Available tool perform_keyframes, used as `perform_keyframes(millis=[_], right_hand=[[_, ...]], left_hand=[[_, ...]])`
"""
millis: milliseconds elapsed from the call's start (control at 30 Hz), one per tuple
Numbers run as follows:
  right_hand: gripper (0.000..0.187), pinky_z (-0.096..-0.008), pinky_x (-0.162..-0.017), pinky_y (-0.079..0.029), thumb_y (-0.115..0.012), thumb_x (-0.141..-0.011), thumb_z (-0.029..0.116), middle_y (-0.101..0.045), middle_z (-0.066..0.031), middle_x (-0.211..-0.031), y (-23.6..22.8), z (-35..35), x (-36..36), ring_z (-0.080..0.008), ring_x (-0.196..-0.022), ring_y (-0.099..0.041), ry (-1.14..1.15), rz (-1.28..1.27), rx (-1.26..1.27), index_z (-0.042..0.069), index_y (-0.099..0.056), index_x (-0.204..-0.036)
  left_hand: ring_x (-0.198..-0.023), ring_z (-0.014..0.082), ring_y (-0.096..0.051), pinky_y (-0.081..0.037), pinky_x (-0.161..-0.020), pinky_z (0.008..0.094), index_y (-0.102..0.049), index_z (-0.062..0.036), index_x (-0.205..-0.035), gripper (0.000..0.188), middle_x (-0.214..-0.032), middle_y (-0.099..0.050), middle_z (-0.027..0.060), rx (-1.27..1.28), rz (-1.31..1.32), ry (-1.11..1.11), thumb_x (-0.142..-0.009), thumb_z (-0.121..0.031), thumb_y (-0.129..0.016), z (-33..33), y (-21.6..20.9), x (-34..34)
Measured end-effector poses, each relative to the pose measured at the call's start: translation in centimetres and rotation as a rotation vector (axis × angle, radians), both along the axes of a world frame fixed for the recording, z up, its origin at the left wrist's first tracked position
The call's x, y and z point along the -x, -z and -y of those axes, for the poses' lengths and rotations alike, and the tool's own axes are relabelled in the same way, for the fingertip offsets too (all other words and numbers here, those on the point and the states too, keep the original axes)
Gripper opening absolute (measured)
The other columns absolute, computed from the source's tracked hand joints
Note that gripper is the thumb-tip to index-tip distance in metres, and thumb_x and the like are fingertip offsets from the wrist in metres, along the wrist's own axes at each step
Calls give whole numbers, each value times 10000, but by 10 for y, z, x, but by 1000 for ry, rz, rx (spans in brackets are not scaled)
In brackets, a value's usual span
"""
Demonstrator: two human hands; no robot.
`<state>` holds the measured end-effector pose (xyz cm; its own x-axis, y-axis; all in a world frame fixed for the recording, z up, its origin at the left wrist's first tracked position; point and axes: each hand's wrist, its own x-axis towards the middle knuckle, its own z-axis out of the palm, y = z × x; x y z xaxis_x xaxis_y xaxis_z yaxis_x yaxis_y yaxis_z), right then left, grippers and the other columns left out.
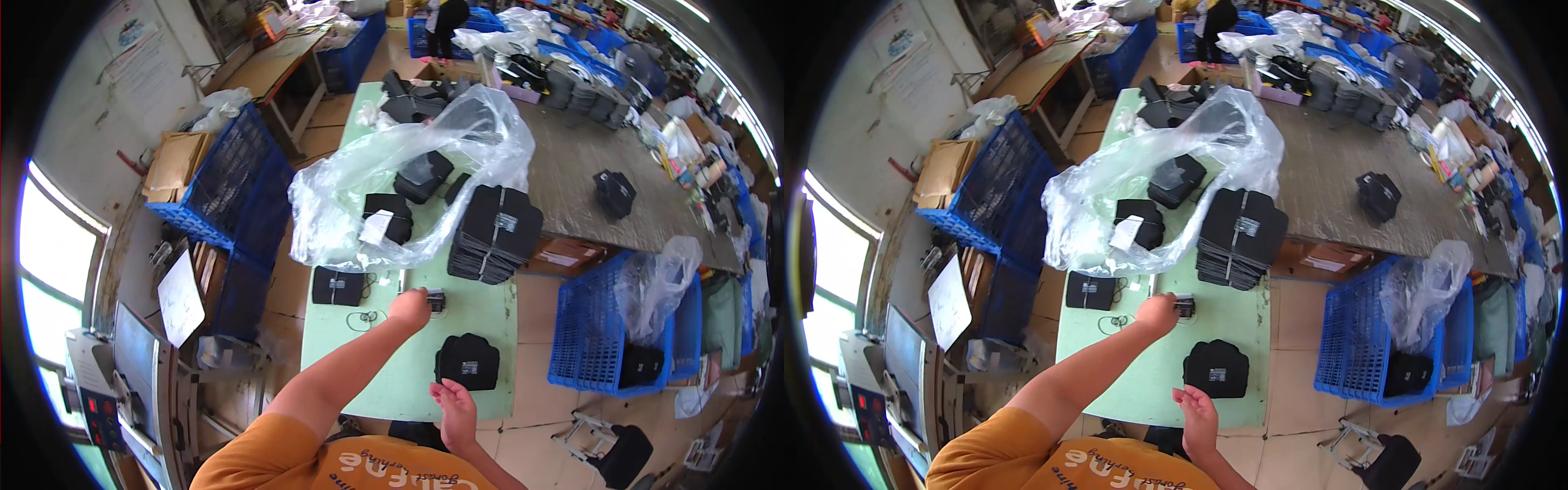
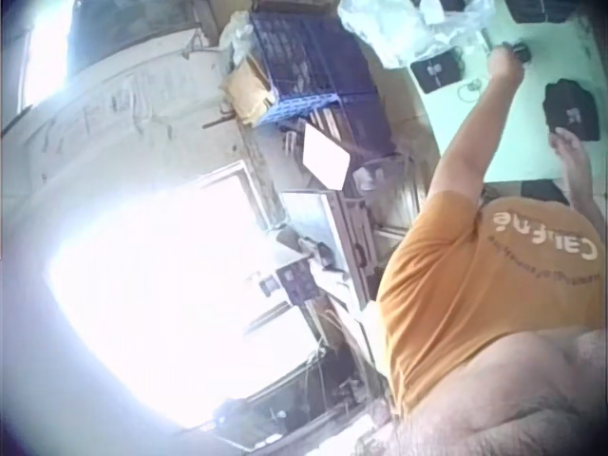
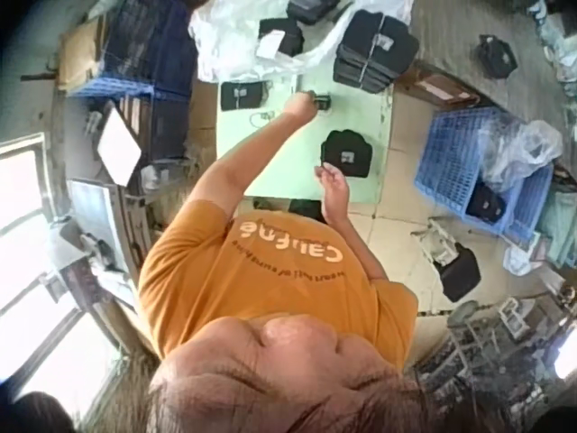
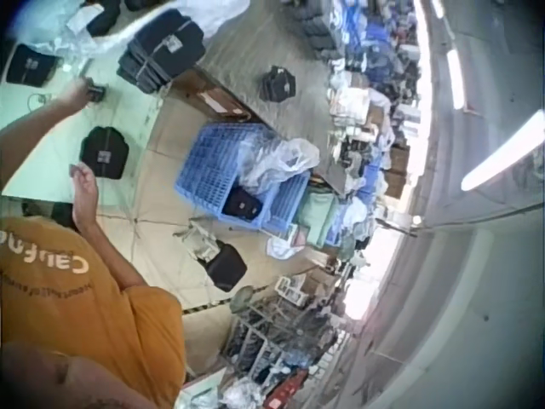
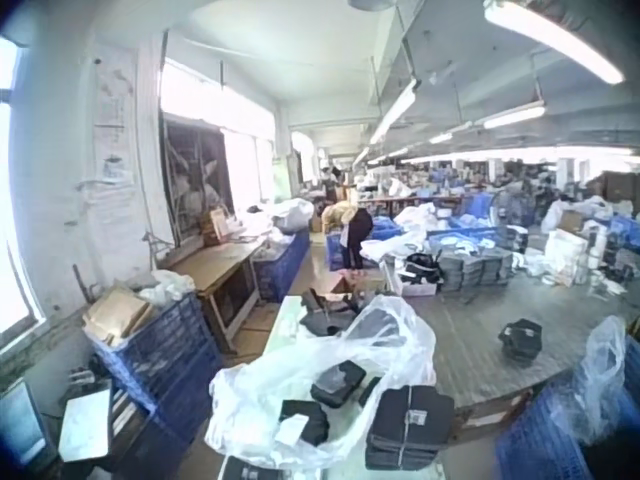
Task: Placing shoe components onto a heat press, aligning small labels, and operating the machine.
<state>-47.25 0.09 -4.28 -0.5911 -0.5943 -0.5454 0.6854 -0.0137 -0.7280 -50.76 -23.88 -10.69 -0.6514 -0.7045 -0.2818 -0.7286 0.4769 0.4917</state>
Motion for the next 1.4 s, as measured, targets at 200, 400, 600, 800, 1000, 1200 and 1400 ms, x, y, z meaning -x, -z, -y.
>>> perform_keyframes(millis=[200, 400, 600, 800, 1000, 1200, 1400], right_hand=[[201, -336, -847, -471, -481, -878, -10, -632, -167, -992, -7, 11, -15, -224, -898, -609, -120, -123, 0, -45, -517, -1073], [150, -307, -804, -470, -549, -892, 71, -615, -83, -921, -25, 33, -51, -174, -864, -576, -379, -126, 12, -21, -551, -1011], [143, -317, -782, -489, -497, -889, 21, -621, -132, -924, -23, 81, -126, -197, -831, -593, -636, -61, 162, -6, -538, -1023], [151, -329, -739, -527, -478, -878, -9, -625, -149, -892, -41, 99, -237, -204, -759, -612, -896, -51, 173, -9, -529, -1021], [148, -341, -754, -533, -475, -876, -33, -629, -151, -897, -54, 100, -317, -207, -777, -619, -1113, -110, 152, -20, -526, -1014], [127, -297, -749, -522, -496, -878, -25, -631, -129, -897, -66, 99, -341, -168, -773, -610, -1043, -168, 160, -19, -534, -999], [124, -294, -741, -522, -498, -879, -23, -627, -121, -881, -69, 98, -346, -167, -767, -608, -1017, -185, 158, -14, -535, -996]], left_hand=[[-817, 339, -627, -516, -705, 447, -508, -28, -1056, 256, -1077, -508, 230, 119, 53, 99, -833, -154, -498, 0, -21, -27], [-922, 313, -578, -493, -762, 413, -555, -79, -1049, 272, -1036, -538, 127, 186, -379, -110, -789, -154, -586, -15, -75, -191], [-988, 334, -511, -426, -877, 408, -593, -12, -960, 246, -1016, -575, 182, 376, 220, -903, -729, -44, -516, -26, -51, -509], [-1202, 368, -380, -306, -1038, 392, -382, 44, -1251, 550, -1296, -395, 210, 293, 520, -1312, -750, -123, -532, -59, -49, -732], [-1277, 348, -331, -257, -1076, 427, -341, 10, -1323, 599, -1331, -383, 209, 72, 435, -1202, -750, -96, -480, -65, -40, -803], [-1248, 341, -370, -240, -1078, 453, -392, -15, -1290, 556, -1293, -423, 198, 85, 412, -1202, -748, -95, -490, -64, -30, -814], [-1174, 339, -421, -300, -1028, 425, -454, -19, -1211, 512, -1205, -472, 183, 227, 424, -1213, -714, -108, -539, -63, -30, -808]])
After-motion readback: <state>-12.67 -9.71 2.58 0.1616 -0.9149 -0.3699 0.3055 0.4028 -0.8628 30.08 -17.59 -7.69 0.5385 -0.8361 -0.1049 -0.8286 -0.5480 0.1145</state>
